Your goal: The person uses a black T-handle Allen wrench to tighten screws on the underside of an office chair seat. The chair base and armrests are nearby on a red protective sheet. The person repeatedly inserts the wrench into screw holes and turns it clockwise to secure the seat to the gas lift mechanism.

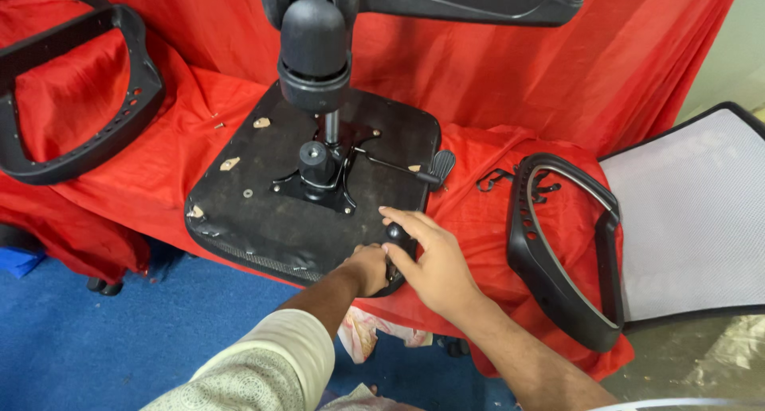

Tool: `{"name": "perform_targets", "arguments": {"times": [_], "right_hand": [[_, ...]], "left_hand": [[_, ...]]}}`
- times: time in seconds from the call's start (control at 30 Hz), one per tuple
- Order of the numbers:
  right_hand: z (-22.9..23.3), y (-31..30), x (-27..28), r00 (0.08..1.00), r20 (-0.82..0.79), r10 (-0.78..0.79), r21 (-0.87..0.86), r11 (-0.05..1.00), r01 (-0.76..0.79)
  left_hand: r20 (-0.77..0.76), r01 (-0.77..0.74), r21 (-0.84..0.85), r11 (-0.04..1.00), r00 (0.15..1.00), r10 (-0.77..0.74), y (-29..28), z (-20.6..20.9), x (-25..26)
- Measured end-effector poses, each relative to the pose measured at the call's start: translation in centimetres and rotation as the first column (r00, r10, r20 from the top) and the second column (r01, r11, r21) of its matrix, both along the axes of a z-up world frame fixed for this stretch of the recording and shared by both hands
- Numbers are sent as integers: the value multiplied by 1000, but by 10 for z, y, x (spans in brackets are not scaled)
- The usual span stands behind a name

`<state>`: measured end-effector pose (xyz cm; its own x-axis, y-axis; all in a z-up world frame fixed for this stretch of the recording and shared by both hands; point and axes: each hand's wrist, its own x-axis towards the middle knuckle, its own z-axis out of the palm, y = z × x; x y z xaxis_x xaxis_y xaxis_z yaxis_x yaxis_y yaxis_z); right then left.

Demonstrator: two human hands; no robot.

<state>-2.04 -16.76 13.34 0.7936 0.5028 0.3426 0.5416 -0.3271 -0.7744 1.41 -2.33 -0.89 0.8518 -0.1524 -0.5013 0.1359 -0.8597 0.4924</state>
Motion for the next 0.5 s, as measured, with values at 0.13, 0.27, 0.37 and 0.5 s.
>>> {"name": "perform_targets", "arguments": {"times": [0.13, 0.27, 0.37, 0.5], "right_hand": [[-3, 2, -2, 993, -118, 6, -15, 1000, -7], [-3, 6, -3, 994, 102, 32, 33, 999, -36], [-1, 8, 0, 999, 19, -39, -13, 999, 39], [5, 6, 2, 998, -55, -36, -80, 996, 32]], "left_hand": [[-19, 2, -45, 999, 1000, -3, 3, 2, 0], [6, 89, -5, 996, 996, -89, 3, 11, -4], [-129, -198, -73, 977, 974, 188, 0, 10, -5], [-8, -36, -28, 999, 999, 36, -2, 6, -3]]}}
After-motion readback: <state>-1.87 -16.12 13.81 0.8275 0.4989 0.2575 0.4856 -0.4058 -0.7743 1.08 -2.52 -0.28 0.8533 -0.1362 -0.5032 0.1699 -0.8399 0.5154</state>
